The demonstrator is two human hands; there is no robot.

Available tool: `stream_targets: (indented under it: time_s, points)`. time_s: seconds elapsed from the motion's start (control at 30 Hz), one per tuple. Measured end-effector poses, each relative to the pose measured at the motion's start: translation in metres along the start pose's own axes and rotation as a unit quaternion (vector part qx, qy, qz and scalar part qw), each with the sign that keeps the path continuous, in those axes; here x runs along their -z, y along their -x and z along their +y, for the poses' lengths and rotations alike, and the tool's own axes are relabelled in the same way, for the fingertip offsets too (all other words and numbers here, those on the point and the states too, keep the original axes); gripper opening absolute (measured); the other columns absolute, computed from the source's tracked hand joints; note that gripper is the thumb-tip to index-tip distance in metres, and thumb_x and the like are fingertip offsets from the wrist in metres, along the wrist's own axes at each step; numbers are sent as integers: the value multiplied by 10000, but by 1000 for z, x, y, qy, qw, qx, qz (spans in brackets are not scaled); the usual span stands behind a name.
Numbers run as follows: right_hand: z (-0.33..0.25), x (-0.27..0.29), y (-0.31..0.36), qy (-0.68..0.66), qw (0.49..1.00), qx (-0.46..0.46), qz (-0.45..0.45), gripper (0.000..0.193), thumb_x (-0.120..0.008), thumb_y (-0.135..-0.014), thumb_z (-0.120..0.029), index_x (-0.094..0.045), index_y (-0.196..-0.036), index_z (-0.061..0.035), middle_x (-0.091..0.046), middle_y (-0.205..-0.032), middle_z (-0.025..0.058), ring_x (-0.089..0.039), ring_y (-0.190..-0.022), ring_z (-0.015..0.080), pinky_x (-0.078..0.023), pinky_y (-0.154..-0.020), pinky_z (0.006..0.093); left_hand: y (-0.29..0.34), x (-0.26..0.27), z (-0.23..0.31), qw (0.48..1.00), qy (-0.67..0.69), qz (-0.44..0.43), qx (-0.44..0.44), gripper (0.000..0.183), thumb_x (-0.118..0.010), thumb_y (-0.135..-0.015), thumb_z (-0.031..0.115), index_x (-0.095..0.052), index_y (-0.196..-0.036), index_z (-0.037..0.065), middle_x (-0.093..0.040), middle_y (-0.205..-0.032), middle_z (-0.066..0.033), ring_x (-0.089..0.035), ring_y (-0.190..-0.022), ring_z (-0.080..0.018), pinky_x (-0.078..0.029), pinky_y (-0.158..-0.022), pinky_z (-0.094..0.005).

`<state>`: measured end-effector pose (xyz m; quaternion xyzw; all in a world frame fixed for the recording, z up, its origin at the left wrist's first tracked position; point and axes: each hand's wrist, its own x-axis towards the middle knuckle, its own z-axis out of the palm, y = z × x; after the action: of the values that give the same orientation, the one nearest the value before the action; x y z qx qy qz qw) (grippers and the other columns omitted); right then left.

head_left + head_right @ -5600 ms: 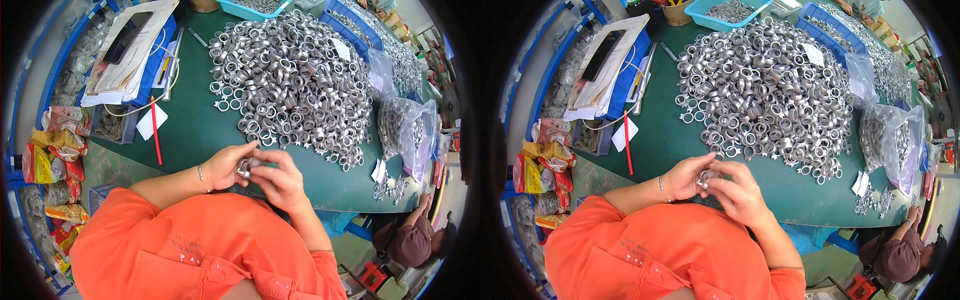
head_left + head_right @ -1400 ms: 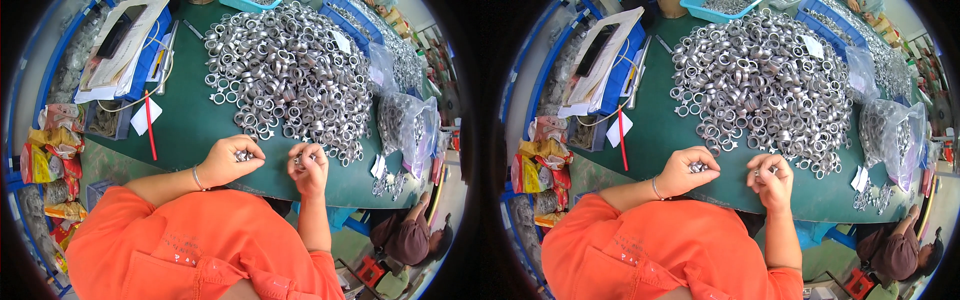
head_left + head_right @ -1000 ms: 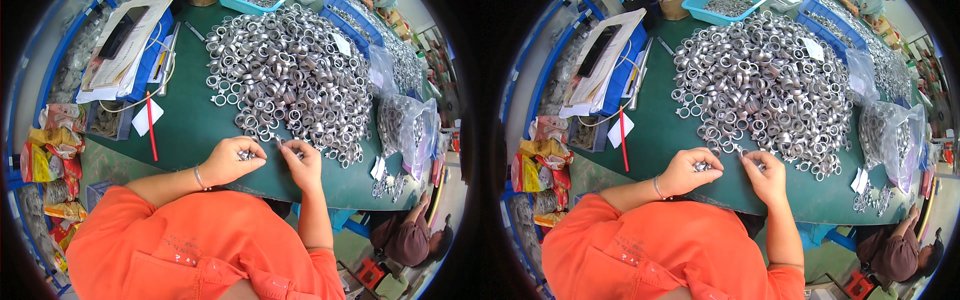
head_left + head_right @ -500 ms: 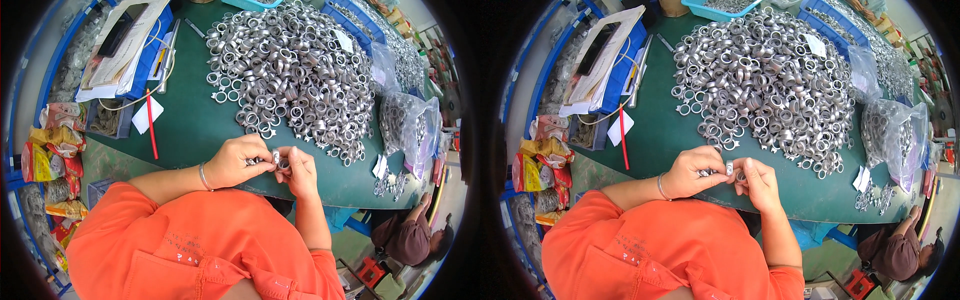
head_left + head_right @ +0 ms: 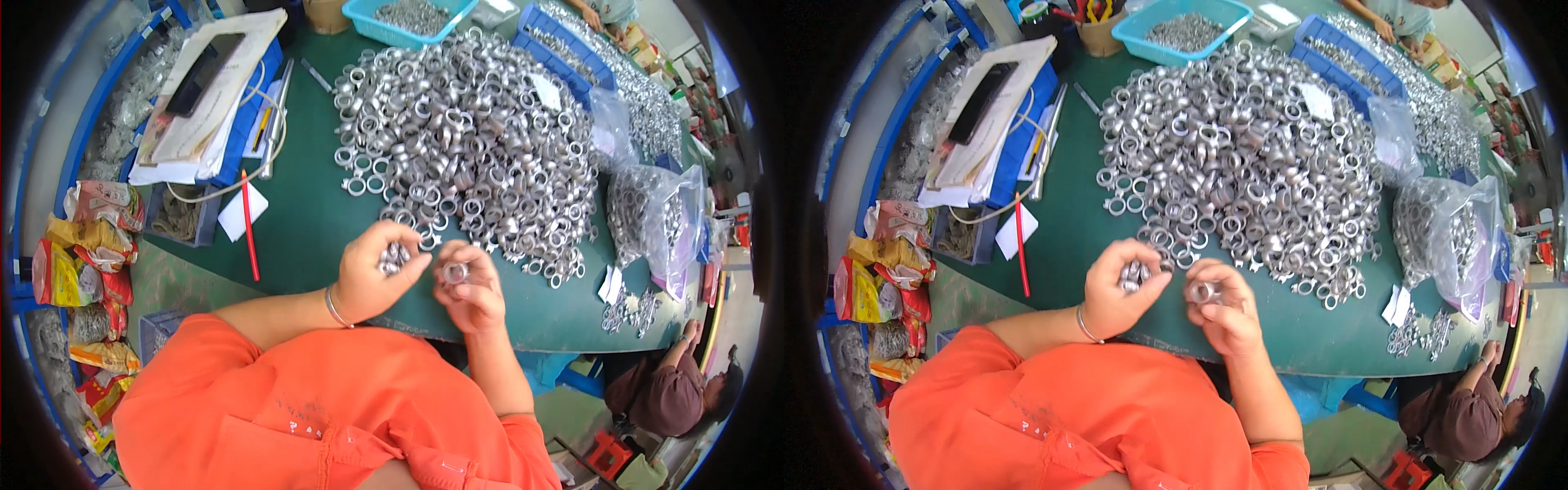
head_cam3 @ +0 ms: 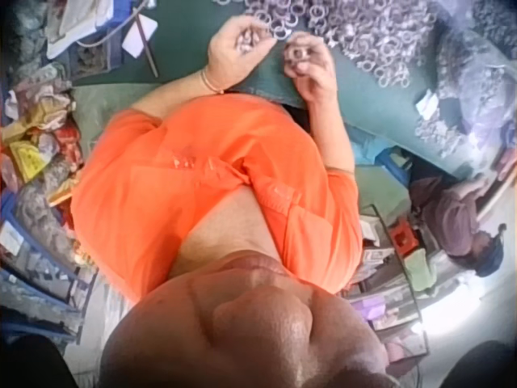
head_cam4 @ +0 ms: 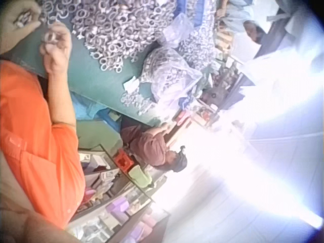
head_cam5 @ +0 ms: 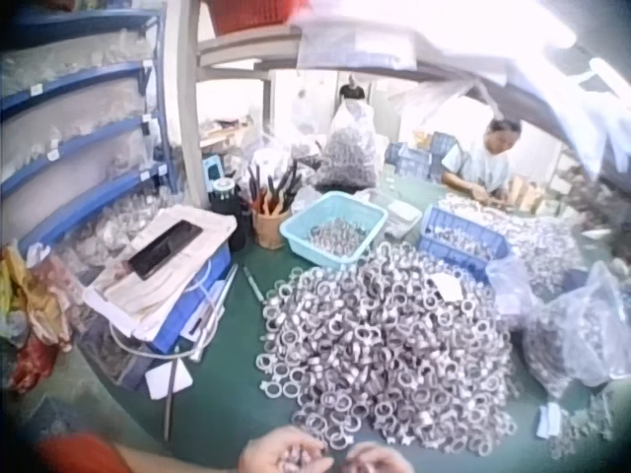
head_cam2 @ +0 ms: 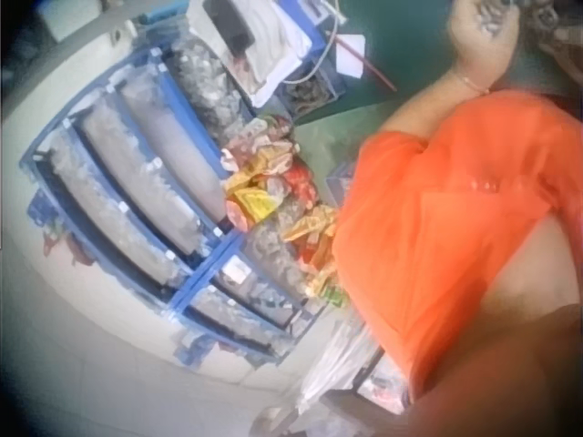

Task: The person sorts through a large pile of small metal rings and caps on a green table by hand, picking up individual items and moving them between the pile and a blue bin.

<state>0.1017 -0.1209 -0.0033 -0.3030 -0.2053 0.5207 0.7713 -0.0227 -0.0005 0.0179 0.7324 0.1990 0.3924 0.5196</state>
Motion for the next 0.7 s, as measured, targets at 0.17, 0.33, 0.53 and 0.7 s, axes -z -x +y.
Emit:
stream_targets:
  time_s: [0.17,0.33,0.53,0.7]
  points:
    - [16,-25,-7,-306,931,-137,144,402,-398,-908,-382,-540,-1096,-56,-574,-1062,99,-551,-965,226,-475,-786,353,-24,-22,10,934,-136,-190,-270,142,-703,-705,148,-616,-805,94,-584,-844,-42,-562,-800,-227,-430,-786,-375]
    - [5,-6,19,-218,926,-25,306,327,-417,-897,-333,-565,-1005,-62,-576,-923,56,-547,-872,197,-463,-709,318,-28,-36,15,939,-42,-202,-276,181,-663,-740,194,-614,-869,76,-570,-918,-63,-540,-900,-249,-360,-891,-447]
    - [-64,46,139,-297,905,208,221,235,-470,-891,-250,-533,-896,-24,-477,-726,23,-476,-691,115,-363,-457,250,-31,-14,-4,973,11,-154,-172,90,-662,-737,0,-634,-822,0,-610,-829,-90,-596,-695,-216,-487,-627,-294]
    - [-62,129,235,-259,742,231,574,331,-440,-838,-331,-440,-585,-117,-378,-484,39,-291,-373,145,-272,-340,265,-40,23,-17,981,-145,-126,0,288,-707,-741,162,-587,-980,53,-525,-892,-68,-588,-757,-191,-491,-659,-297]
